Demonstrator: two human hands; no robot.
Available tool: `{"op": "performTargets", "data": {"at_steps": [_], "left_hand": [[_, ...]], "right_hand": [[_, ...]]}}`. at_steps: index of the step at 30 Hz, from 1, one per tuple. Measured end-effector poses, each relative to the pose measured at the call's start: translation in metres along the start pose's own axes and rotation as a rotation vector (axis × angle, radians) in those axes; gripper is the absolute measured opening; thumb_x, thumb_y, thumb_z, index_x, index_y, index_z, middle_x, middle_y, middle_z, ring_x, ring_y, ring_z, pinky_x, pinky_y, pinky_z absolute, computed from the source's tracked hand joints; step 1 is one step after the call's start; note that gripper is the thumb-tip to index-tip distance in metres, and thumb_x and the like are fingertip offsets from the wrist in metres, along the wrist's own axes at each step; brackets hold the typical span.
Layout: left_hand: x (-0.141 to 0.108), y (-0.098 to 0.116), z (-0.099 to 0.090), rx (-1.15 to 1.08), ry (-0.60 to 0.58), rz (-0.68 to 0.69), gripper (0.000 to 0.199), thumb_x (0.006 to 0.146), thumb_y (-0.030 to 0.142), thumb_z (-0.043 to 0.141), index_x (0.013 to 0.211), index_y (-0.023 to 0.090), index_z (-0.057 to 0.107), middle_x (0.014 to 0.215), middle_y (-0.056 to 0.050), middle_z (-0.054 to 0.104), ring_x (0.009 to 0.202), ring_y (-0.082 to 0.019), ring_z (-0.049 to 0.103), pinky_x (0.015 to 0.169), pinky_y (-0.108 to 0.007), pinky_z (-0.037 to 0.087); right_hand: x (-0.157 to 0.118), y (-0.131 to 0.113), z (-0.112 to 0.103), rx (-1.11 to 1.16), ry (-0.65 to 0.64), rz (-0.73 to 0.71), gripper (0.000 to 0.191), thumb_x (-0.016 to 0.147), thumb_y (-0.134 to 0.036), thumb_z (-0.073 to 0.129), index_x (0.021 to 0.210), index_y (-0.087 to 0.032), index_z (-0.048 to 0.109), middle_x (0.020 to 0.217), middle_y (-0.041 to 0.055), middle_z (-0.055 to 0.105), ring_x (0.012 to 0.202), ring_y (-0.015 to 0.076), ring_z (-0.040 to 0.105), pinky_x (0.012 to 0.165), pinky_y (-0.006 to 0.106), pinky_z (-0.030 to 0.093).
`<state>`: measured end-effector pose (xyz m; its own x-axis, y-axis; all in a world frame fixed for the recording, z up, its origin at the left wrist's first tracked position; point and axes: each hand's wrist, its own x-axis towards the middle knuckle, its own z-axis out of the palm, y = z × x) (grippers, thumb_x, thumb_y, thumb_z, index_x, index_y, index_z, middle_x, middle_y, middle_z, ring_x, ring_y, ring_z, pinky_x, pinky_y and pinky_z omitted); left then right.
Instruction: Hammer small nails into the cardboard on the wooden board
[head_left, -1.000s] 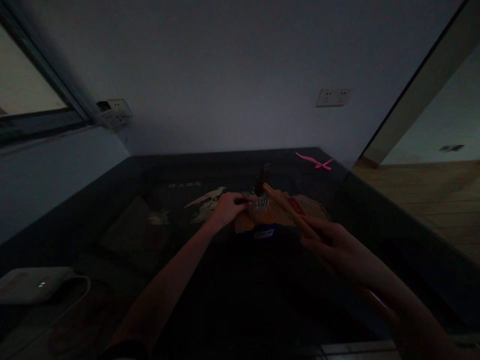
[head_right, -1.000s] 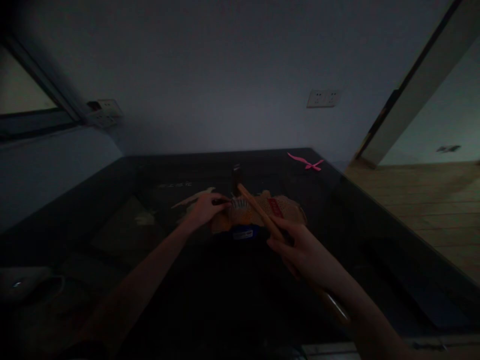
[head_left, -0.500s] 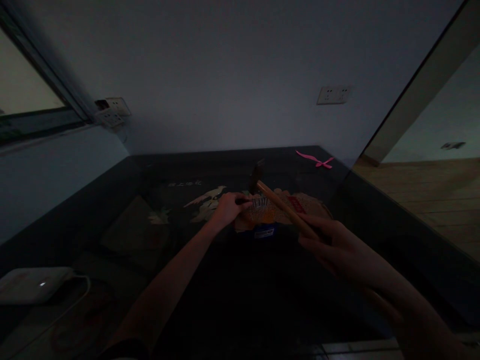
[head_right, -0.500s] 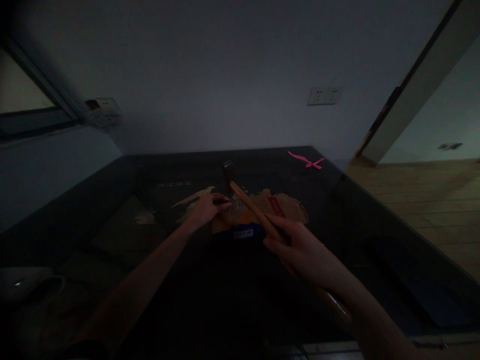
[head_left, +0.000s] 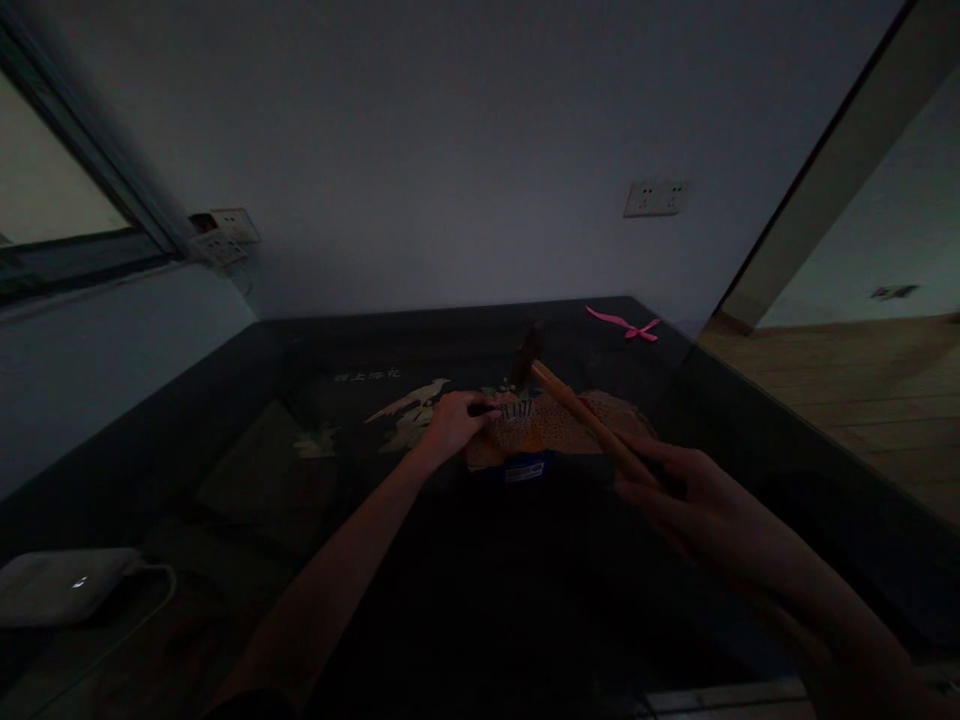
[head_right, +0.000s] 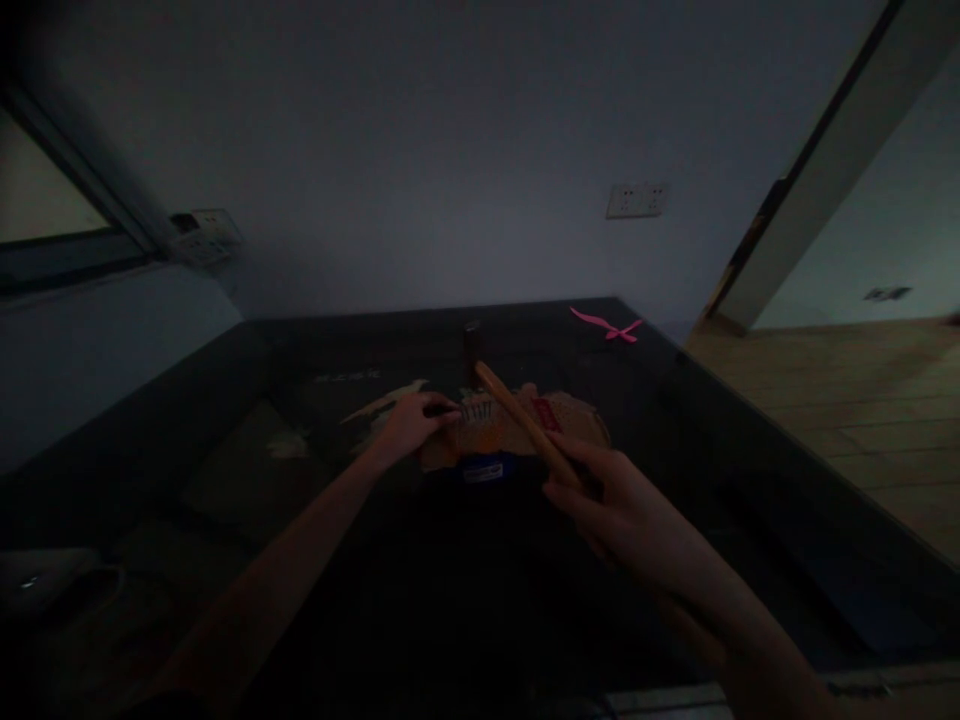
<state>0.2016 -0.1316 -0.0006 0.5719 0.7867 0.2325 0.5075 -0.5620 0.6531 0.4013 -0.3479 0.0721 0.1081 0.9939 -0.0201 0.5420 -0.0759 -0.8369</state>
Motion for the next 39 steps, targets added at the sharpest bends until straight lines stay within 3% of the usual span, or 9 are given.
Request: {"op": "performTargets", "data": {"at_steps": [5, 13, 25, 31, 34, 39], "left_hand": [[0.000, 0.004, -0.001, 0.016, 0.005, 0.029, 0.017, 0.079, 0.022, 0.061, 0.089, 0.016, 0.073, 0.091, -0.005, 0.073, 0.084, -0.018, 0.067, 0.078, -0.028, 0.049], [0.000, 0.004, -0.002, 0.016, 0.003, 0.037, 0.017, 0.079, 0.022, 0.061, 0.090, 0.017, 0.072, 0.091, -0.005, 0.073, 0.085, -0.018, 0.066, 0.079, -0.028, 0.049], [0.001, 0.001, 0.001, 0.003, 0.007, 0.040, 0.014, 0.077, 0.023, 0.064, 0.086, 0.015, 0.071, 0.086, -0.005, 0.072, 0.081, -0.018, 0.065, 0.077, -0.028, 0.049], [-0.001, -0.003, 0.005, -0.038, 0.002, 0.050, 0.015, 0.074, 0.024, 0.067, 0.086, 0.016, 0.069, 0.086, -0.004, 0.070, 0.080, -0.016, 0.065, 0.076, -0.027, 0.050], [-0.002, -0.003, 0.002, 0.022, -0.009, 0.058, 0.014, 0.075, 0.023, 0.065, 0.086, 0.016, 0.069, 0.087, -0.005, 0.070, 0.083, -0.017, 0.064, 0.076, -0.028, 0.050], [0.002, 0.009, -0.001, 0.054, 0.011, 0.133, 0.024, 0.072, 0.023, 0.068, 0.096, 0.018, 0.069, 0.097, -0.006, 0.069, 0.091, -0.019, 0.063, 0.082, -0.030, 0.049]], "right_hand": [[0.006, 0.007, 0.004, 0.005, -0.025, -0.027, 0.048, 0.079, -0.032, 0.059, 0.124, -0.015, 0.061, 0.091, 0.0047, 0.068, 0.079, 0.0200, 0.064, 0.064, 0.027, 0.053], [0.001, 0.005, -0.003, 0.047, -0.025, 0.045, 0.056, 0.081, -0.039, 0.057, 0.132, -0.016, 0.051, 0.067, -0.0017, 0.058, 0.048, 0.0121, 0.050, 0.038, 0.021, 0.039], [0.004, 0.001, -0.020, 0.031, -0.032, 0.024, 0.050, 0.079, -0.037, 0.061, 0.123, -0.015, 0.059, 0.071, -0.0005, 0.060, 0.053, 0.0118, 0.050, 0.042, 0.021, 0.039], [0.008, 0.008, -0.018, 0.022, -0.132, 0.085, 0.048, 0.081, -0.039, 0.059, 0.124, -0.015, 0.058, 0.056, -0.0048, 0.050, 0.042, 0.0099, 0.044, 0.036, 0.020, 0.036], [0.005, 0.004, -0.022, 0.061, -0.110, 0.071, 0.054, 0.082, -0.039, 0.059, 0.130, -0.016, 0.052, 0.060, -0.0038, 0.052, 0.043, 0.0096, 0.044, 0.036, 0.019, 0.034], [0.002, -0.004, -0.024, 0.128, -0.080, 0.060, 0.049, 0.080, -0.035, 0.060, 0.126, -0.018, 0.057, 0.061, -0.0013, 0.055, 0.044, 0.0115, 0.045, 0.034, 0.021, 0.033]]}}
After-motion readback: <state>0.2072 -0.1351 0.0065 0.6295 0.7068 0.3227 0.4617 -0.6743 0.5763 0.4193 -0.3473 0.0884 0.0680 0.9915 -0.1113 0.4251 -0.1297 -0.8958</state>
